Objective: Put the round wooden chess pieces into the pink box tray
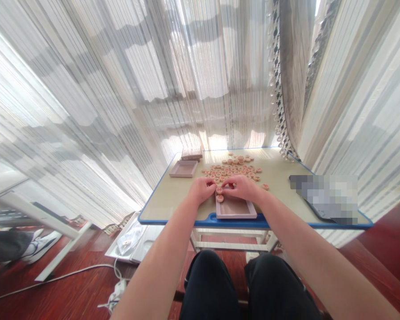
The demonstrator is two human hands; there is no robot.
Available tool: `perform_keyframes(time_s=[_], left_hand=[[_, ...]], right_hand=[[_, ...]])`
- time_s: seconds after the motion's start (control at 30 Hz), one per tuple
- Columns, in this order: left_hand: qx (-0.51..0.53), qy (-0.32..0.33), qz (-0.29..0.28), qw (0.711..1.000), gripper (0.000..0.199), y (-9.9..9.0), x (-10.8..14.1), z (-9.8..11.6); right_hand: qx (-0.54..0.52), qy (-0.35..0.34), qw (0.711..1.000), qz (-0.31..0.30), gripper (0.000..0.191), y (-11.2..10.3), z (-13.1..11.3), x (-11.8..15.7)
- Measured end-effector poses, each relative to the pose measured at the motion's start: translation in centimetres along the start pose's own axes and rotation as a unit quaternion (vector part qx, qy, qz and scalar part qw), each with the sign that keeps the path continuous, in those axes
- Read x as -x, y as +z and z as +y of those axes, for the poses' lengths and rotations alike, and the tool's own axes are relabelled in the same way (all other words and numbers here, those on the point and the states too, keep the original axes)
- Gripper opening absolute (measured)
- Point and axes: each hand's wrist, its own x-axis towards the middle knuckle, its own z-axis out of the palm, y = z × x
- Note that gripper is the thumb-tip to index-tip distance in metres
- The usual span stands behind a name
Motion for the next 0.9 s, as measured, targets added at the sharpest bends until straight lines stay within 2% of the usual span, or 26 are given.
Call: perform_keyframes(time_s=[0.2, 0.43, 0.63, 0.8, 0.9], left_hand=[[0.004, -0.007, 0.004, 1.0, 0.023, -0.1, 0.0, 0.1], [0.008, -0.012, 0.0, 1.0, 0.023, -0.2, 0.0, 0.2], [-0.005, -0.031, 0.006, 0.999, 0.023, 0.0, -0.1, 0.2], [-0.034, -0.045, 0.032, 0.998, 0.023, 0.0, -0.3, 0.1], [-0.05, -0.058, 0.072, 0.994, 0.024, 0.0, -0.4, -0.2]], right_hand=[[0.013, 0.033, 0.999, 0.03, 0.022, -0.4, 0.3, 0.1], [0.044, 0.048, 0.998, 0.023, 0.021, 0.0, 1.1, 0.3], [0.035, 0.041, 0.998, 0.017, 0.021, -0.1, 0.9, 0.4], [0.031, 0.042, 0.999, 0.013, 0.02, -0.3, 0.7, 0.4], [0.034, 0.054, 0.997, 0.032, 0.021, -0.4, 1.0, 0.3]])
